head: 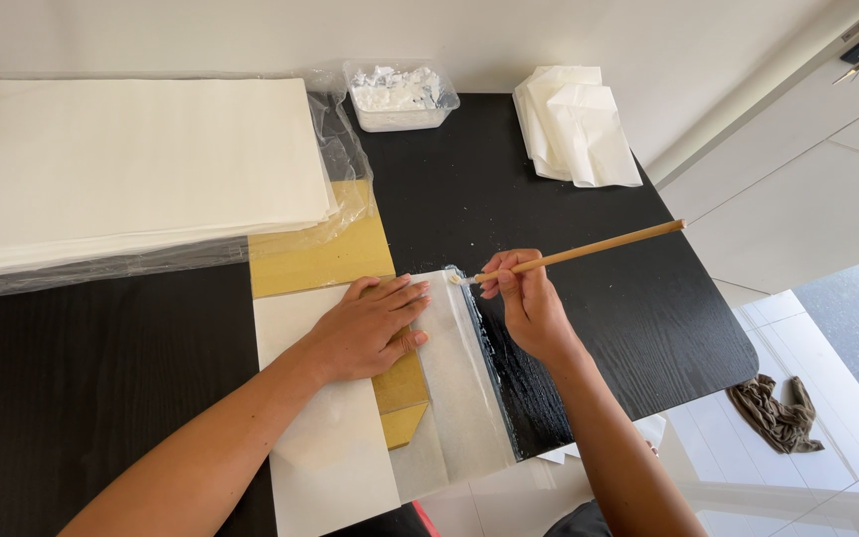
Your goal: Assembling a paper bag by folding paper around a template and applying glue with a brush.
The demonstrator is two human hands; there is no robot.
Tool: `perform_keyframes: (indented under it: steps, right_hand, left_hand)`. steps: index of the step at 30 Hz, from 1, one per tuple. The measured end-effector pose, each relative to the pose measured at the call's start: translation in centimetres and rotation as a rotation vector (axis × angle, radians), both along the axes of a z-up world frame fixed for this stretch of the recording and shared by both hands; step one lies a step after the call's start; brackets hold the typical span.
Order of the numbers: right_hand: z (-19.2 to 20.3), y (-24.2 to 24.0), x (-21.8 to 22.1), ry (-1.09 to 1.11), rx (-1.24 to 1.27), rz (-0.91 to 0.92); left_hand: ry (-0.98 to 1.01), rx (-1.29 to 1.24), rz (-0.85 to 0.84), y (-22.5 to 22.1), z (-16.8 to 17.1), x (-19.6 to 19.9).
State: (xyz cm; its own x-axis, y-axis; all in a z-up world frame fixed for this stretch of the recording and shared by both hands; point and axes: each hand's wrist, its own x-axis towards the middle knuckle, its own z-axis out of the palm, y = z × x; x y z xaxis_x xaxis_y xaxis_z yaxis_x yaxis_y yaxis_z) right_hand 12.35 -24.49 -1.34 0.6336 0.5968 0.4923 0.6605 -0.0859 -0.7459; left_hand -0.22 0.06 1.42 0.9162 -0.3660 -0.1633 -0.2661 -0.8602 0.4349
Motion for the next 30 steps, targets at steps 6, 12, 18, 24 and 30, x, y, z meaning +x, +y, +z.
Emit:
perform_keyframes:
  steps: [6, 12, 18, 24, 30]
  right_hand:
    - [1.5, -1.9, -3.0, 0.015, -0.110, 0.001]
    - [1.8, -4.2, -6.2, 0.051, -0.141, -0.017]
    - [3.7, -6.2, -9.4, 0.094, -0.228, -0.023]
    - [5.5, -8.3, -12.5, 0.227, -0.399, -0.026]
    - [5.5, -10.8, -14.6, 0.354, -0.637, -0.138]
  left_hand:
    - [-0.018, -0.007, 0.011, -0.1, -0.6, 0.0]
    - [-0.050, -0.006, 0.002, 0.0, -1.2, 0.1]
    - [-0.056, -0.022, -0.003, 0.0, -1.1, 0.0]
    - [-0.201, -0.052, -0.045, 0.4, -4.8, 0.8]
    - [-0.217, -0.046, -0.046, 0.4, -4.8, 0.9]
